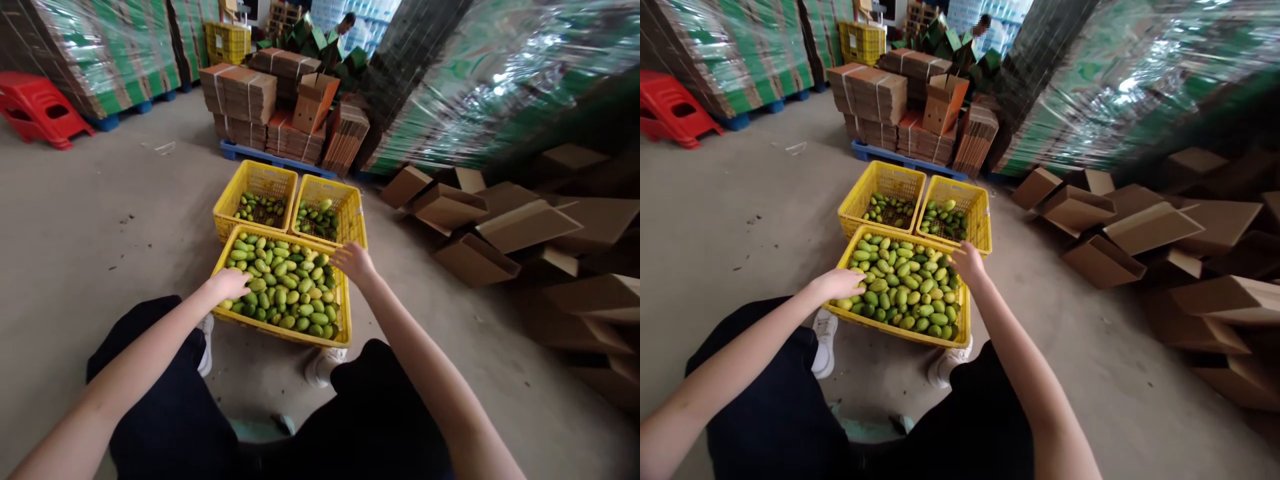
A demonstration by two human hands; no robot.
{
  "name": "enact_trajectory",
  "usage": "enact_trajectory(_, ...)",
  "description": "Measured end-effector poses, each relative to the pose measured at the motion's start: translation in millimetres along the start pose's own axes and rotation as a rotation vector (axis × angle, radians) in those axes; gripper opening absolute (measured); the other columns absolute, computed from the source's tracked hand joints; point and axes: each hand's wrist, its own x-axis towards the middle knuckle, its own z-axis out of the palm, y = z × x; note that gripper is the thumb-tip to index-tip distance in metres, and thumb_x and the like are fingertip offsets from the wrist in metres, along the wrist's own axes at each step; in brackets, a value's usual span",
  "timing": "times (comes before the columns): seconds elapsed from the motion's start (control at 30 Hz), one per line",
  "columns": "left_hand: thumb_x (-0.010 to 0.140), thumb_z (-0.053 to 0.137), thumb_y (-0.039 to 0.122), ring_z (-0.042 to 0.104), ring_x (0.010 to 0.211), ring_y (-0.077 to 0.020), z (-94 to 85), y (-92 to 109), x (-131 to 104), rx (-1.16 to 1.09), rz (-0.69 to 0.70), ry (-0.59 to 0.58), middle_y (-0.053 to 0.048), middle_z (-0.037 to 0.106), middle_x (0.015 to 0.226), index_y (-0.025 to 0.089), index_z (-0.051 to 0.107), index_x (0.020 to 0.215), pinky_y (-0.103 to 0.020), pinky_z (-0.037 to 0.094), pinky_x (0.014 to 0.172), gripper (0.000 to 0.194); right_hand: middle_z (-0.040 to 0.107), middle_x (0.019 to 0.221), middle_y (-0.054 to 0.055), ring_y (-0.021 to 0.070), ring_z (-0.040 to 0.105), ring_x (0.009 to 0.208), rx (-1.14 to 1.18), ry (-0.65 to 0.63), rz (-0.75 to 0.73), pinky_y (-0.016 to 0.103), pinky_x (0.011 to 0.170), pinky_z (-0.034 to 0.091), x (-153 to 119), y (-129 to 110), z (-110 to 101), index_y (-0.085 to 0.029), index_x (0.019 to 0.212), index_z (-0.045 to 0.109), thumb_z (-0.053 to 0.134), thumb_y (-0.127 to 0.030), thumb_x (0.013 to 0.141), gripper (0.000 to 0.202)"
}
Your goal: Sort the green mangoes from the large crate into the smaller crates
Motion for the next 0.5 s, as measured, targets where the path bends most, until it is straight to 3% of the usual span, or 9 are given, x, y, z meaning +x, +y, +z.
enact_trajectory(0.1,0.092,0.053,0.046,0.064,0.119,-0.0309,-11.1,9.1,-5.8,0.154,-0.028,-0.079,-0.014,0.068,0.13,0.021,0.064,0.13,-0.036,0.047,0.096,0.046,0.061,0.065,0.0,0.0164,0.059,0.059,-0.172,-0.115,-0.054,0.031,0.058,0.055,-42.3,32.6,-5.8,-0.022,0.072,0.058,0.068,-0.018,0.067,0.012)
enact_trajectory(0.17,0.095,0.048,0.041,0.063,0.121,-0.0301,-18.7,13.9,-10.4,0.244,-0.056,-0.125,-0.014,0.065,0.135,0.021,0.061,0.134,-0.036,0.048,0.096,0.046,0.066,0.075,0.002,0.0181,0.062,0.069,-0.612,-0.233,-0.596,0.034,0.068,0.055,-81.5,37.5,-8.4,-0.023,0.079,0.06,0.065,-0.018,0.07,0.01)
enact_trajectory(0.27,0.097,0.044,0.036,0.064,0.121,-0.0313,-26.8,17.2,-15.7,0.282,-0.113,-0.164,-0.016,0.062,0.139,0.017,0.058,0.138,-0.037,0.049,0.096,0.047,0.071,0.086,0.008,0.0232,0.065,0.08,-1.013,-0.075,-1.364,0.038,0.071,0.052,-149.2,13.0,-11.9,-0.021,0.092,0.063,0.059,-0.017,0.081,0.012)
enact_trajectory(0.33,0.098,0.042,0.036,0.063,0.122,-0.0323,-29.9,17.4,-17.5,0.3,-0.14,-0.189,-0.018,0.062,0.139,0.015,0.055,0.141,-0.038,0.049,0.096,0.05,0.072,0.089,0.008,0.025,0.066,0.083,-1.108,0.021,-1.665,0.037,0.068,0.05,-192.5,-12.0,-15.9,-0.023,0.096,0.063,0.062,-0.013,0.08,0.019)
enact_trajectory(0.4,0.099,0.04,0.037,0.063,0.123,-0.0324,-31.5,17.5,-18.1,0.319,-0.155,-0.216,-0.019,0.062,0.138,0.014,0.052,0.144,-0.038,0.049,0.097,0.052,0.073,0.088,0.006,0.0272,0.067,0.085,-1.083,0.062,-1.767,0.038,0.067,0.05,-227.0,-30.1,-23.7,-0.028,0.097,0.065,0.066,-0.013,0.076,0.025)
enact_trajectory(0.5,0.099,0.04,0.037,0.063,0.124,-0.0309,-31.8,19.3,-17.0,0.326,-0.167,-0.246,-0.018,0.061,0.139,0.015,0.049,0.147,-0.036,0.049,0.097,0.053,0.074,0.087,0.003,0.0302,0.067,0.079,-1.009,-0.031,-1.64,0.041,0.057,0.047,-254.1,-30.7,-45.1,-0.038,0.098,0.069,0.064,-0.018,0.075,0.031)
